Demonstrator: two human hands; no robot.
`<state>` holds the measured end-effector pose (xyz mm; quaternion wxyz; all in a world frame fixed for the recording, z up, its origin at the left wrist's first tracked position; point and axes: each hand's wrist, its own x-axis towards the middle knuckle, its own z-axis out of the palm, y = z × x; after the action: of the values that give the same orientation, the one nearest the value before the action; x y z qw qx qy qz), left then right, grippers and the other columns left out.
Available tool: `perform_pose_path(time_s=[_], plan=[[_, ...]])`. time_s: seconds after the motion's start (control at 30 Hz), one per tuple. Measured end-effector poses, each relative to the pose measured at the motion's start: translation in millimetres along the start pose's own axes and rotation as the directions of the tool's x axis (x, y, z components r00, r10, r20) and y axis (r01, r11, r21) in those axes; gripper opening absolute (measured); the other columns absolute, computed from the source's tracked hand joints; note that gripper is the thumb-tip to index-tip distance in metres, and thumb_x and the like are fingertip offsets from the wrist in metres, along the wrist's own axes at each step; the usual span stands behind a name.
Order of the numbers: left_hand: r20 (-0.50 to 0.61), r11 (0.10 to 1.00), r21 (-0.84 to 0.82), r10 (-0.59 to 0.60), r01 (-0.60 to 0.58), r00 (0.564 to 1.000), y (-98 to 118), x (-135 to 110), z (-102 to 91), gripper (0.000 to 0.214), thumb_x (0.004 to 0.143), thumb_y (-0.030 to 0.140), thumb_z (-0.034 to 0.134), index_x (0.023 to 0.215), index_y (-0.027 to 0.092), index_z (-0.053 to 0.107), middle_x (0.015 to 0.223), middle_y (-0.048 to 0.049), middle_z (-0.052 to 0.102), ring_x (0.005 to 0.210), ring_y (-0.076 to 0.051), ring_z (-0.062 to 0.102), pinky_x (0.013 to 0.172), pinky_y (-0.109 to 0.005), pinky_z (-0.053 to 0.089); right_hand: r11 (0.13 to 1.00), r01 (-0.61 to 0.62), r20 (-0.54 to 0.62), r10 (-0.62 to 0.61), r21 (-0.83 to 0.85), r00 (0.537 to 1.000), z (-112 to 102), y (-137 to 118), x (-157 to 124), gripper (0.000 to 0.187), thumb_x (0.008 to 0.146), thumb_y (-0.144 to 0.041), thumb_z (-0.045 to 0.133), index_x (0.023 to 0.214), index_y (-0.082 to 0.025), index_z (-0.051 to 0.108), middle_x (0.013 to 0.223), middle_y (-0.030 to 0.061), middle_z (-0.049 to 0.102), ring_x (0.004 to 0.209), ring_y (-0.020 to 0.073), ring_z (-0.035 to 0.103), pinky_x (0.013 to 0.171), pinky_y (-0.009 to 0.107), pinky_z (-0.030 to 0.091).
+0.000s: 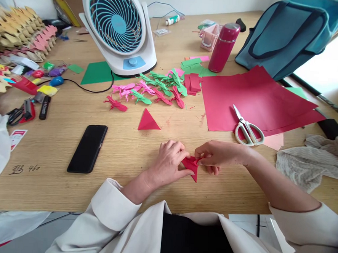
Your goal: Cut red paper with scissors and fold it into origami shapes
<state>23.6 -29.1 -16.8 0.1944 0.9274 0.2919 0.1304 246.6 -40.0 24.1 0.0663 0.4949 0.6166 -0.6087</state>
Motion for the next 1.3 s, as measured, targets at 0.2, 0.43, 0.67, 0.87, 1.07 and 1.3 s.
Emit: perform_pose_path(time_s=[0.2, 0.43, 0.67, 0.87, 1.07, 1.3], plan=[[-0.008, 0.999, -0.026, 0.047, -0.047, 0.999, 2, -2, 4.3, 0.015, 0.094, 0.029, 0.056, 0.098, 0.021, 0.067, 0.093, -0.0050, 0.063, 0.092, -0.020, 0.050, 0.083, -0.037, 0.033, 0.998, 0.055, -0.157, -0.059, -0.026, 0.986, 5, 8, -3, 0.007, 0.077, -0.017, 0.049, 0.075, -0.020, 0.055, 0.063, -0.0008, 0.067, 0.052, 0.0145, 0.066, 0.051, 0.023, 0.048], [-0.018, 0.998, -0.043, 0.047, -0.048, 0.999, 3, -1, 7.2, 0.009, 0.091, 0.022, 0.058, 0.095, 0.019, 0.065, 0.091, -0.0041, 0.064, 0.090, -0.019, 0.050, 0.082, -0.035, 0.035, 0.998, 0.059, -0.058, -0.058, 0.003, 0.997, 5, 3, -8, 0.023, 0.072, -0.012, 0.046, 0.090, -0.020, 0.059, 0.065, -0.0007, 0.068, 0.055, 0.0147, 0.066, 0.049, 0.021, 0.048], [-0.022, 0.995, -0.057, 0.079, -0.080, 0.997, 1, -2, 8.4, 0.010, 0.092, 0.020, 0.057, 0.097, 0.018, 0.066, 0.093, -0.0041, 0.064, 0.092, -0.019, 0.050, 0.085, -0.034, 0.037, 0.999, 0.034, -0.027, -0.035, -0.025, 0.999, 2, 2, -7, 0.012, 0.074, -0.018, 0.048, 0.081, -0.019, 0.058, 0.064, -0.0015, 0.066, 0.053, 0.0131, 0.064, 0.050, 0.020, 0.046], [-0.030, 0.995, -0.057, 0.083, -0.085, 0.996, 1, 0, 7.8, 0.014, 0.095, 0.025, 0.054, 0.099, 0.020, 0.067, 0.094, -0.0036, 0.066, 0.091, -0.018, 0.050, 0.083, -0.034, 0.036, 0.999, 0.017, -0.057, -0.018, -0.029, 0.998, -1, 6, -7, 0.007, 0.078, -0.027, 0.053, 0.075, -0.020, 0.055, 0.065, -0.0018, 0.066, 0.054, 0.0132, 0.065, 0.051, 0.020, 0.044], [-0.037, 0.999, -0.035, 0.038, -0.040, 0.999, 3, 0, 7.9, 0.012, 0.093, 0.027, 0.057, 0.095, 0.020, 0.066, 0.091, -0.0030, 0.066, 0.089, -0.018, 0.049, 0.081, -0.034, 0.036, 0.952, 0.020, -0.220, -0.091, -0.304, 0.971, 7, 3, -7, 0.019, 0.082, -0.036, 0.055, 0.069, -0.021, 0.055, 0.057, -0.0026, 0.060, 0.052, 0.0119, 0.054, 0.050, 0.023, 0.033], [-0.080, 0.999, -0.035, -0.003, 0.001, 0.997, 2, -2, 6.5, 0.012, 0.092, 0.028, 0.059, 0.090, 0.021, 0.069, 0.088, -0.0023, 0.066, 0.088, -0.018, 0.050, 0.082, -0.035, 0.035, 0.858, 0.019, -0.393, -0.255, -0.514, 0.883, 20, 5, -4, 0.017, 0.083, -0.034, 0.059, 0.072, -0.022, 0.063, 0.077, 0.0003, 0.059, 0.066, 0.0129, 0.053, 0.059, 0.026, 0.031]])
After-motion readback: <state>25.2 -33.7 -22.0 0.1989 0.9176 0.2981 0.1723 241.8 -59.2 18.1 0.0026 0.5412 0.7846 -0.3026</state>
